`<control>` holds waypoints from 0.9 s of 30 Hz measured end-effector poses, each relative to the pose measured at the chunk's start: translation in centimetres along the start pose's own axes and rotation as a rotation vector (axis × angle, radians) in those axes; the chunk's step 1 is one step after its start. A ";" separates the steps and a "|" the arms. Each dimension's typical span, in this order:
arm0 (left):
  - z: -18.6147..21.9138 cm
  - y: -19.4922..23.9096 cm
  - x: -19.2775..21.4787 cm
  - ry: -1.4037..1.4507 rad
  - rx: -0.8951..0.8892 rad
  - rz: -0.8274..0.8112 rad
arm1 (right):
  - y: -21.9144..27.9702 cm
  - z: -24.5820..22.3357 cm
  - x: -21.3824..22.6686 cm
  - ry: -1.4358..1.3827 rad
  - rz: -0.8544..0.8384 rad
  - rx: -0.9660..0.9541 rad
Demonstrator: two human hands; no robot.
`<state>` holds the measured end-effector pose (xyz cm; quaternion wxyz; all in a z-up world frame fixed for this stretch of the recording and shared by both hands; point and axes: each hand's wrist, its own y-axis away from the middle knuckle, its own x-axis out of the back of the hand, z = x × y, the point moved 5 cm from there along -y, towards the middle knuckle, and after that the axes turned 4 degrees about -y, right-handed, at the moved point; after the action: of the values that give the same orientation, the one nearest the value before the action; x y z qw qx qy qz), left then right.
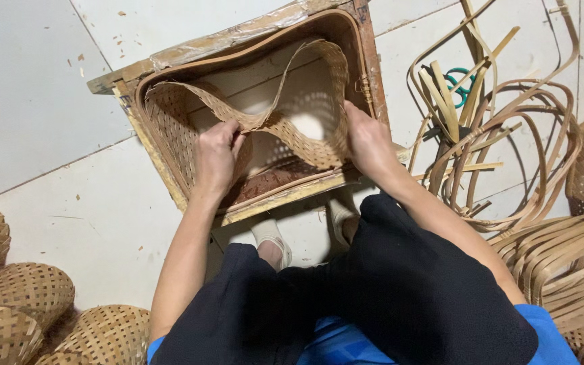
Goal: The person weaves a rectangular basket by hand using a wooden mold. They insert and tuck woven strips into the frame, add a pre-woven base panel, and then install and secure internal support ribs with a hammer.
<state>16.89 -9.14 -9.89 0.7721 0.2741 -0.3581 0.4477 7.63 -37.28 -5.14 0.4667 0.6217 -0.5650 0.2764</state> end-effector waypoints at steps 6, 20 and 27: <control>0.3 -0.7 -1.0 -0.032 -0.074 0.103 | -2.9 1.8 -3.9 0.224 -0.134 -0.069; 0.4 1.8 2.8 -0.031 0.344 -0.617 | -4.8 -1.1 -0.4 0.613 -0.486 -0.030; -7.7 -6.6 9.6 -0.356 0.092 0.220 | -12.0 -10.3 -3.3 0.356 0.150 0.714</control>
<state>28.45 -1.60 -7.48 0.6300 0.3431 -0.4959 0.4894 20.41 -27.45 -7.03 0.2908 0.6441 -0.3876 0.5919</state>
